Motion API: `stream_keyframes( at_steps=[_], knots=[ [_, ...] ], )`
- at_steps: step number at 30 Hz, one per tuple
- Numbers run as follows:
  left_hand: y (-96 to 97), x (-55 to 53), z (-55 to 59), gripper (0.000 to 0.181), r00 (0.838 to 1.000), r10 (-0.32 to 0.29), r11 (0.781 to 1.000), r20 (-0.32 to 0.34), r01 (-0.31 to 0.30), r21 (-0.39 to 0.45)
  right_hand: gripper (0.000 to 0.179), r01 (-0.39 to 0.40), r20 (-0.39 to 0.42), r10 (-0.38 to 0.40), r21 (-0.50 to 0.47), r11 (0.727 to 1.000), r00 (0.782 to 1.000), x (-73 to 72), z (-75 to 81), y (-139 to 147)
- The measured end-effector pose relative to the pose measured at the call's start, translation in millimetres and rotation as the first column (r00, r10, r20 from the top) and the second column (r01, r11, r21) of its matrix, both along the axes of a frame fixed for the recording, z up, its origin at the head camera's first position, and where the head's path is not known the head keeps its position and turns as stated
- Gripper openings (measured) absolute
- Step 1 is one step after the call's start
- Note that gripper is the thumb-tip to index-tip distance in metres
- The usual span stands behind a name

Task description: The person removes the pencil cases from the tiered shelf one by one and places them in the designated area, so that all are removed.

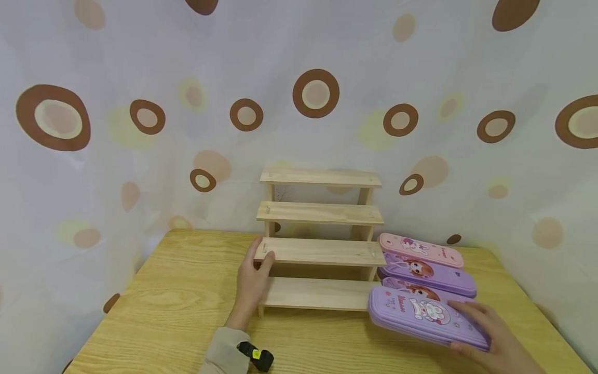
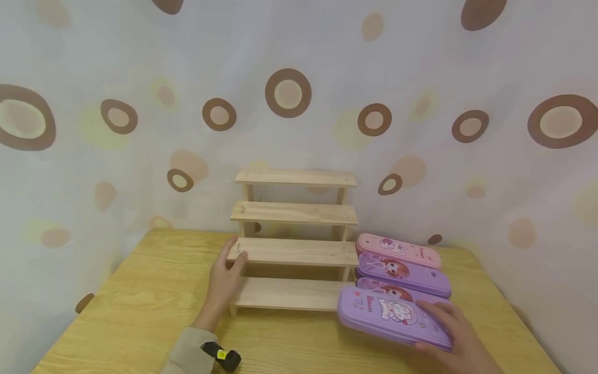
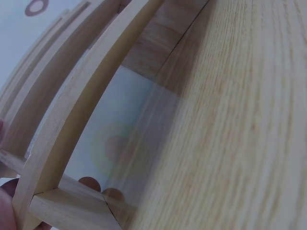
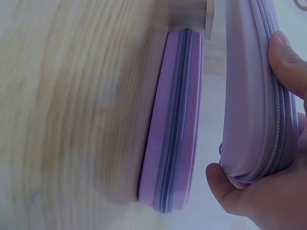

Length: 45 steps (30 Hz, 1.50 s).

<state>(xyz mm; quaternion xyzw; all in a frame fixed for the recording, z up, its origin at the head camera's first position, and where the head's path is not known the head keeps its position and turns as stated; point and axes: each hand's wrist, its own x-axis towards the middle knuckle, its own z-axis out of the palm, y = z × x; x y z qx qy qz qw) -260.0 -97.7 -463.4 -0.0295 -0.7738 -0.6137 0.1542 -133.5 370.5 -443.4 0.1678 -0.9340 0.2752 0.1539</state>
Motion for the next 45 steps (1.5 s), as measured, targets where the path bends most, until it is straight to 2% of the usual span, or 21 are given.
stream_keyframes(
  at_steps=[9,19,22,27,28,35,37,39,45],
  knots=[
    [-0.8,0.7,0.6,0.06,1.0,0.004,1.0,0.002,-0.004,-0.006,0.077,0.03,-0.027,-0.03,0.012,0.999,0.999,6.9,-8.3,25],
    [0.4,1.2,0.4,0.058,1.0,0.008,1.0,0.011,-0.008,-0.002,0.073,0.077,0.089,-0.08,0.041,0.996,0.993,11.2,-17.5,43],
    [0.5,1.0,0.2,0.06,1.0,-0.003,1.0,0.009,0.003,0.003,0.071,0.104,0.179,-0.112,0.058,0.993,0.977,13.1,-16.6,49],
    [-0.2,-0.4,-0.2,0.062,1.0,-0.007,1.0,-0.002,0.007,-0.004,0.072,0.131,0.318,-0.153,0.092,0.987,0.935,12.0,-14.1,56],
    [-0.5,-0.8,-0.3,0.062,1.0,-0.006,1.0,-0.004,0.006,-0.007,0.072,0.135,0.322,-0.16,0.1,0.986,0.933,11.7,-14.2,57],
    [-1.1,0.3,0.3,0.059,1.0,0.003,1.0,0.011,-0.003,-0.003,0.068,0.108,0.25,-0.138,0.131,0.985,0.958,10.4,-19.6,56],
    [-1.0,0.9,0.7,0.059,1.0,0.001,1.0,0.014,-0.001,0.001,0.068,0.106,0.305,-0.145,0.139,0.985,0.941,8.7,-18.7,55],
    [-0.9,1.5,1.1,0.059,1.0,-0.001,1.0,0.016,0.001,0.002,0.069,0.11,0.326,-0.155,0.154,0.982,0.933,6.6,-18.0,53],
    [-0.4,1.2,2.3,0.058,1.0,0.001,1.0,0.015,-0.001,-0.005,0.073,0.117,0.336,-0.178,0.193,0.974,0.925,2.5,-17.3,49]
  ],
)
